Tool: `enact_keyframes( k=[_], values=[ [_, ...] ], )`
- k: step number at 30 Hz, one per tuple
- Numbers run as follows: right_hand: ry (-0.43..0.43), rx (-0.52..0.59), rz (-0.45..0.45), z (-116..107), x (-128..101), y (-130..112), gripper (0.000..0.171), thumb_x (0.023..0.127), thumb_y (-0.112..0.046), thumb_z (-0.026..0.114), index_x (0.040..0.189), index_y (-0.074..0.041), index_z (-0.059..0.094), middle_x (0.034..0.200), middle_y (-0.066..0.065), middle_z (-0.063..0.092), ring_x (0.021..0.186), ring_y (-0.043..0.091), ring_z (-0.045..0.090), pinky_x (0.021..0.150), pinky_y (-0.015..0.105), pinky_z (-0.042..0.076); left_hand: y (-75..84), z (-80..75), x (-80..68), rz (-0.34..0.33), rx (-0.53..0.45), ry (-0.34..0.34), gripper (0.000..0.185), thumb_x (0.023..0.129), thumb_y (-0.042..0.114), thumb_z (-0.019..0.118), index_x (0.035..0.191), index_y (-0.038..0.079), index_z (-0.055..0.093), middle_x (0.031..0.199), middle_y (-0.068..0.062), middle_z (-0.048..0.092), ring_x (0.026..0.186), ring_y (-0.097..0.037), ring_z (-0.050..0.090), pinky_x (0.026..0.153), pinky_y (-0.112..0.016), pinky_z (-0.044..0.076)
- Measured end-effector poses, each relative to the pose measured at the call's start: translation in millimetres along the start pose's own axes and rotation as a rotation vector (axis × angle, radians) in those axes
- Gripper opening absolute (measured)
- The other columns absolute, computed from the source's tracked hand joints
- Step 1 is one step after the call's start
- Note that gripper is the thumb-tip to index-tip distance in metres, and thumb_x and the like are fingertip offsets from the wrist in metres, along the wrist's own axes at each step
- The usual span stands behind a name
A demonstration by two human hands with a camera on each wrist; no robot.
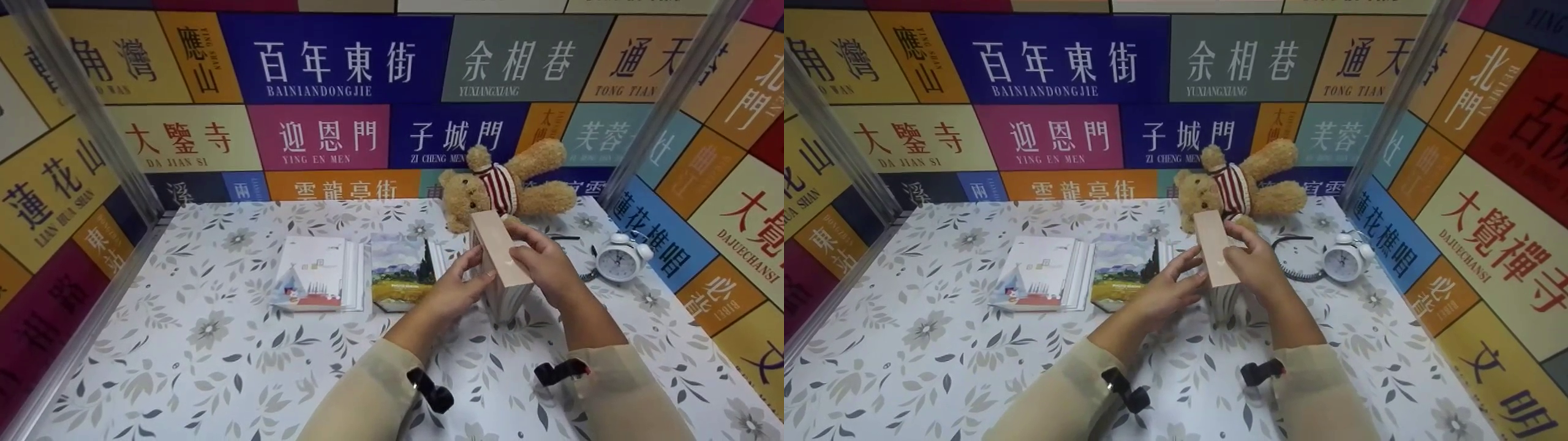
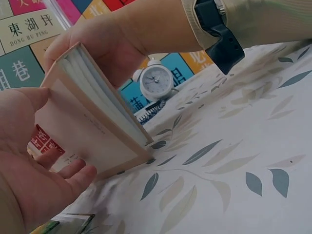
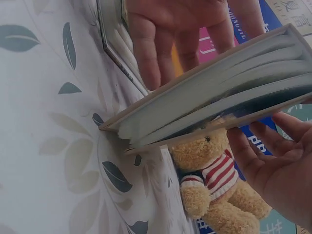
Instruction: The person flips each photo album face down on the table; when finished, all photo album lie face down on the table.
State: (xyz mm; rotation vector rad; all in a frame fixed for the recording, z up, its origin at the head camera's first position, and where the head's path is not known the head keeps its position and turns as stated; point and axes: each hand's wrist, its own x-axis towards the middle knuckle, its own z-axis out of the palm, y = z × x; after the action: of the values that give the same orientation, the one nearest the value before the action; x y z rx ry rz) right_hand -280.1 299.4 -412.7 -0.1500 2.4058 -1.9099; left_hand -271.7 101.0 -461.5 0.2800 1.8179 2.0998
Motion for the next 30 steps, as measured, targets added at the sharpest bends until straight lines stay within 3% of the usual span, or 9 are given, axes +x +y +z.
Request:
enact_keyframes(
  k=[8,12,16,19,21,25,30],
  values=[
    [0.020,-0.044,0.006,-5.4,1.0,-0.7,0.063,0.107,-0.008,0.047,0.168,-0.017,0.036,0.172,0.016,0.035,0.108,0.003,0.065,0.081,0.020,0.060,-6.1,1.2,0.2,-0.053,0.036,-0.011,0.061,0.103,0.030,0.073,0.160,0.034,0.050,0.168,0.001,0.048,0.151,-0.031,0.050,0.117,-0.057,0.050],
    [0.044,-0.101,0.017,-9.0,-0.6,-1.9,0.062,0.106,-0.008,0.046,0.167,-0.016,0.038,0.171,0.016,0.040,0.106,0.000,0.066,0.079,0.019,0.060,-10.9,0.8,0.8,-0.057,0.114,-0.038,0.062,0.104,0.030,0.071,0.162,0.030,0.048,0.168,-0.004,0.048,0.155,-0.033,0.046,0.123,-0.053,0.045],
    [0.080,-0.169,0.018,-10.9,-0.7,-1.1,0.058,0.106,-0.010,0.048,0.163,-0.011,0.045,0.171,0.013,0.042,0.123,0.013,0.062,0.083,0.014,0.056,-13.8,0.9,1.3,-0.061,0.175,-0.050,0.062,0.105,0.031,0.069,0.163,0.024,0.047,0.167,-0.009,0.049,0.158,-0.033,0.042,0.128,-0.049,0.040],
    [0.084,-0.220,-0.005,-12.1,0.2,0.7,0.053,0.109,-0.014,0.049,0.161,-0.009,0.048,0.175,0.008,0.037,0.146,0.026,0.050,0.091,0.008,0.049,-14.8,0.9,1.7,-0.066,0.172,-0.045,0.062,0.105,0.031,0.069,0.162,0.023,0.048,0.168,-0.010,0.047,0.159,-0.032,0.042,0.128,-0.048,0.040],
    [0.080,-0.259,-0.017,-13.3,0.8,2.1,0.052,0.111,-0.022,0.051,0.162,-0.009,0.047,0.176,0.007,0.035,0.152,0.032,0.045,0.092,0.006,0.047,-15.3,1.0,1.6,-0.075,0.157,-0.037,0.061,0.104,0.031,0.070,0.161,0.023,0.050,0.169,-0.011,0.046,0.159,-0.031,0.041,0.129,-0.048,0.039],
    [0.082,-0.344,-0.011,-17.0,1.3,3.9,0.064,0.109,-0.045,0.059,0.164,-0.014,0.045,0.174,0.009,0.038,0.143,0.035,0.054,0.087,0.009,0.051,-16.6,1.5,0.6,-0.099,0.113,-0.014,0.060,0.101,0.028,0.073,0.158,0.024,0.054,0.168,-0.013,0.048,0.159,-0.031,0.041,0.131,-0.051,0.035],
    [0.120,-0.400,0.024,-21.9,2.9,7.1,0.074,0.101,-0.056,0.068,0.162,-0.018,0.050,0.164,0.015,0.053,0.123,0.018,0.063,0.082,0.012,0.054,-15.7,3.5,-0.9,-0.055,0.121,0.017,0.057,0.099,0.020,0.074,0.154,0.018,0.058,0.160,-0.015,0.056,0.150,-0.033,0.052,0.126,-0.051,0.043]
  ],
)
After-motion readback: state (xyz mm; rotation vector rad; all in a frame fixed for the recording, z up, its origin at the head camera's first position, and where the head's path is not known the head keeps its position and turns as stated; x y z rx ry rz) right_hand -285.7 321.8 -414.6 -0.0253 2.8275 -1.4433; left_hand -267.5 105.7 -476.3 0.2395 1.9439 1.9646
